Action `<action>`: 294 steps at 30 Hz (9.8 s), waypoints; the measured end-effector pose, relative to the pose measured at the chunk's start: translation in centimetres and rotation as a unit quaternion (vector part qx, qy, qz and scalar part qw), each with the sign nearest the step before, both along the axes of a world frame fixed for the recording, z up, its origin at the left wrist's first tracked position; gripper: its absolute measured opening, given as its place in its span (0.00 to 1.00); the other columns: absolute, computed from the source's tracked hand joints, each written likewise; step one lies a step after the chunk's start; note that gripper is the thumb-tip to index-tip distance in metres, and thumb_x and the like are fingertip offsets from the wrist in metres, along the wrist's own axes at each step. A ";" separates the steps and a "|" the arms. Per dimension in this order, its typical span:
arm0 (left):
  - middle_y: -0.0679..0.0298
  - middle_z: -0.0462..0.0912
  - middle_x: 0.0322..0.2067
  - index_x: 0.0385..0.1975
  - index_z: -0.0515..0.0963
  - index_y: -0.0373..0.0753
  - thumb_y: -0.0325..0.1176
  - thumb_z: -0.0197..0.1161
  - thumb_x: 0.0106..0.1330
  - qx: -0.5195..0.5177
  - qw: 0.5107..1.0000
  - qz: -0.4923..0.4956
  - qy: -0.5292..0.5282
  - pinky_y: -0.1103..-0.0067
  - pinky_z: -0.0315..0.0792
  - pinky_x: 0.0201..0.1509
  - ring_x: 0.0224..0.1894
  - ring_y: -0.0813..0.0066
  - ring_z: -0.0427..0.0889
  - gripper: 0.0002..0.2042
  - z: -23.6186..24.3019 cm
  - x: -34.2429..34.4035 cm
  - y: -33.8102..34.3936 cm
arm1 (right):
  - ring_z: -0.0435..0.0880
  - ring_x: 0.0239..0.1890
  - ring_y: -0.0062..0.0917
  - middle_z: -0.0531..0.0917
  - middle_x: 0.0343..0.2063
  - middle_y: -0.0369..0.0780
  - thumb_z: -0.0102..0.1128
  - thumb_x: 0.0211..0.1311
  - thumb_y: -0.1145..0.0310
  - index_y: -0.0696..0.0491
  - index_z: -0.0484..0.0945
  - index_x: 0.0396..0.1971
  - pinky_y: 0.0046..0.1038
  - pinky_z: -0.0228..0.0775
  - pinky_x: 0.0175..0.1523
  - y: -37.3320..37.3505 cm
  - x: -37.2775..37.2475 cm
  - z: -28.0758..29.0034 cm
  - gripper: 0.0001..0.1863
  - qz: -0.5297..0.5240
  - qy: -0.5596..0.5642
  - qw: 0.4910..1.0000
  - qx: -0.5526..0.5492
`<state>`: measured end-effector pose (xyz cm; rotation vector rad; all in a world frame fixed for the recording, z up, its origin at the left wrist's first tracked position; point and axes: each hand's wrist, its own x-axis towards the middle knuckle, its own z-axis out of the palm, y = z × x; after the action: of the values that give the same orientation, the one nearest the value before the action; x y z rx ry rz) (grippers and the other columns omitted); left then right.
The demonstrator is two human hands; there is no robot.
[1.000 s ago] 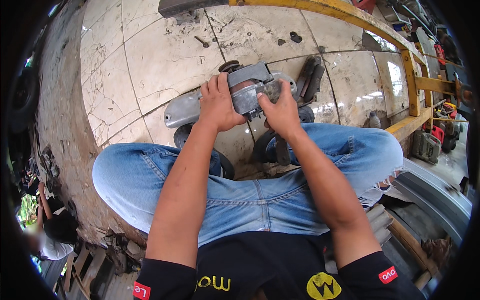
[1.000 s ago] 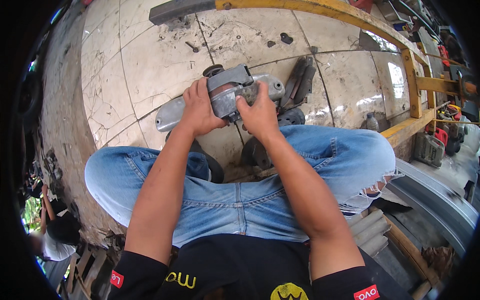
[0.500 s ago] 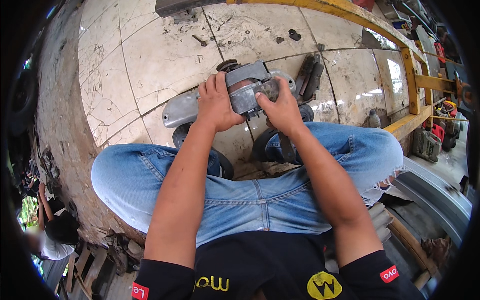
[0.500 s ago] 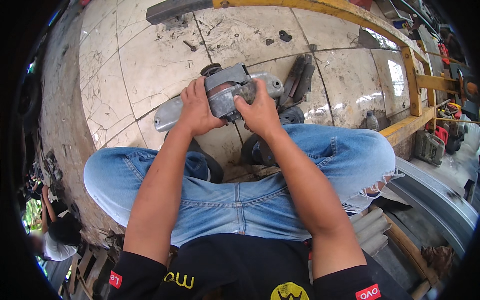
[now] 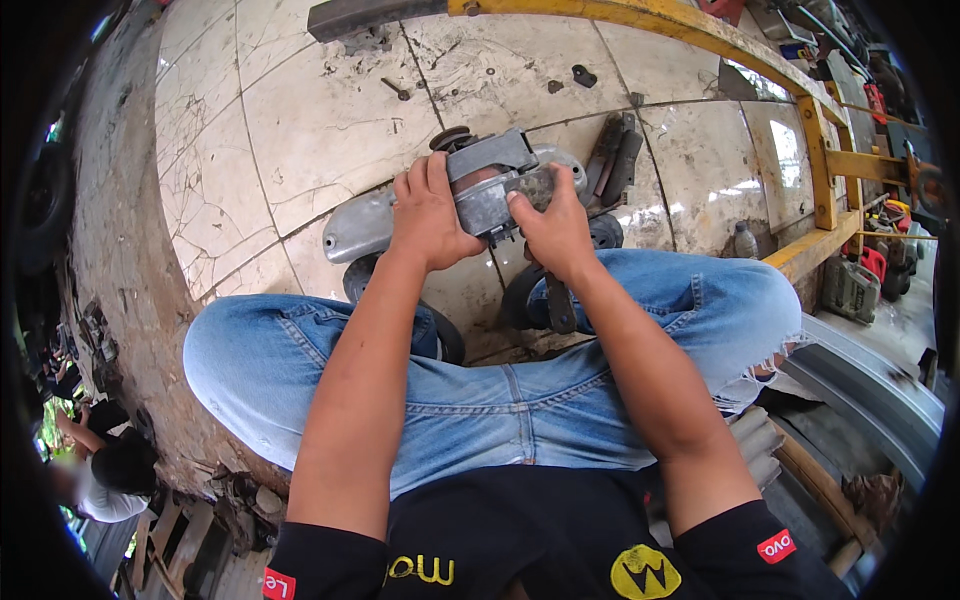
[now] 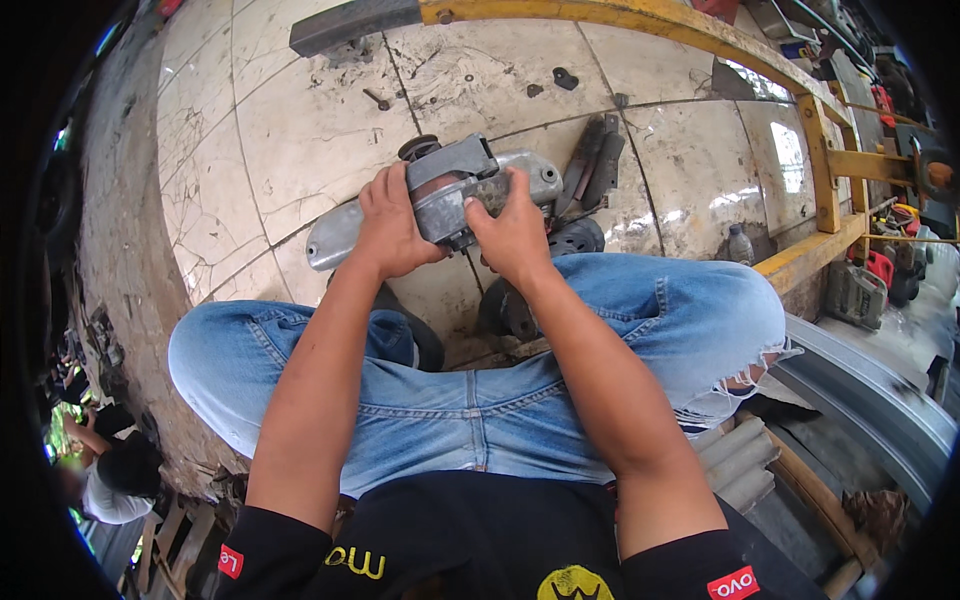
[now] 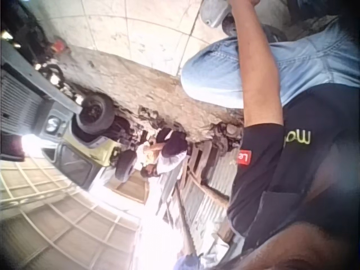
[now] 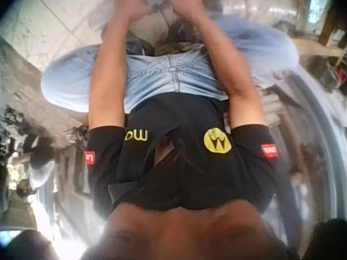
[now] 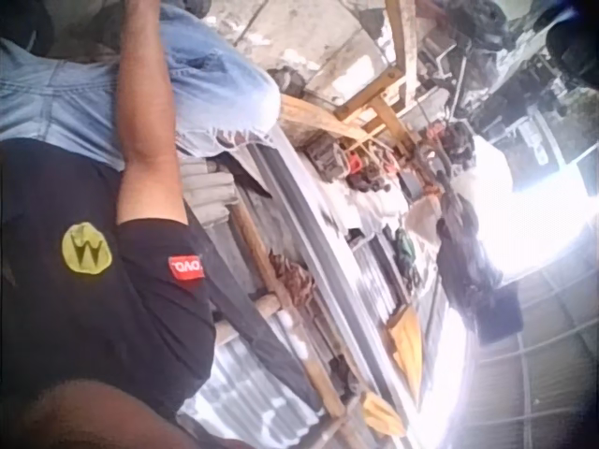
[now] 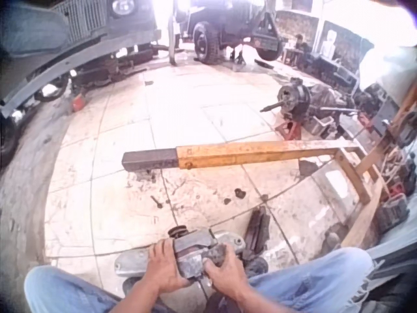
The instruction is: The person sits on the floor and works on a metallic mechanical component, likely a brake caliper. They use a wrench to tighten bolts and repeatedly rub the surface with a small abrasive block or stone.
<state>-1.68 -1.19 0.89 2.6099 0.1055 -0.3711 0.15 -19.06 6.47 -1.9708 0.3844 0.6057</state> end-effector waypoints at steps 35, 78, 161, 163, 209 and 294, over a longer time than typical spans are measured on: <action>0.48 0.56 0.66 0.70 0.48 0.39 0.42 0.82 0.33 0.004 1.000 0.002 0.002 0.57 0.64 0.69 0.67 0.43 0.57 0.61 0.3 0.0 -0.1 | 0.83 0.19 0.33 0.83 0.30 0.50 0.63 0.63 0.63 0.57 0.59 0.62 0.35 0.73 0.23 -0.9 0.1 -0.9 0.33 -0.008 0.027 0.997 0.067; 0.49 0.55 0.66 0.71 0.46 0.39 0.43 0.82 0.34 0.010 1.000 0.000 0.010 0.54 0.64 0.69 0.68 0.44 0.56 0.62 0.3 0.1 -0.2 | 0.86 0.41 0.45 0.84 0.38 0.56 0.67 0.56 0.59 0.57 0.66 0.60 0.38 0.75 0.49 -1.4 -1.2 -3.2 0.34 0.027 -0.082 0.996 0.008; 0.50 0.56 0.66 0.70 0.47 0.40 0.43 0.83 0.33 0.012 1.000 0.006 0.018 0.52 0.66 0.67 0.67 0.43 0.57 0.62 0.3 0.1 -0.1 | 0.85 0.40 0.47 0.84 0.34 0.56 0.68 0.57 0.44 0.65 0.81 0.40 0.40 0.74 0.48 -2.2 4.0 -2.2 0.33 0.223 -0.145 0.960 -0.091; 0.50 0.55 0.66 0.70 0.47 0.40 0.43 0.83 0.33 0.008 1.000 0.005 0.019 0.52 0.66 0.67 0.68 0.43 0.56 0.62 0.6 0.1 -0.3 | 0.85 0.40 0.50 0.84 0.33 0.57 0.69 0.56 0.44 0.65 0.81 0.38 0.42 0.75 0.47 -2.5 4.0 -2.9 0.33 0.221 -0.172 0.955 -0.091; 0.49 0.55 0.66 0.70 0.47 0.40 0.42 0.83 0.33 -0.002 1.000 0.000 0.018 0.53 0.64 0.68 0.68 0.44 0.56 0.62 0.6 0.2 -0.2 | 0.85 0.41 0.51 0.85 0.35 0.57 0.69 0.55 0.45 0.63 0.81 0.40 0.42 0.75 0.47 -2.7 3.9 -2.8 0.31 0.220 -0.145 0.960 -0.096; 0.51 0.55 0.67 0.71 0.47 0.41 0.43 0.83 0.33 -0.003 1.000 0.007 0.026 0.52 0.66 0.67 0.69 0.44 0.55 0.62 0.5 0.5 -0.2 | 0.86 0.39 0.42 0.85 0.34 0.55 0.71 0.56 0.46 0.64 0.81 0.41 0.38 0.75 0.46 -3.0 4.0 -2.9 0.32 0.272 -0.128 0.949 -0.099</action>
<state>-1.21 -1.34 1.37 2.5934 0.1408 -0.4339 4.12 -22.06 3.61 -2.3297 -0.2857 0.6569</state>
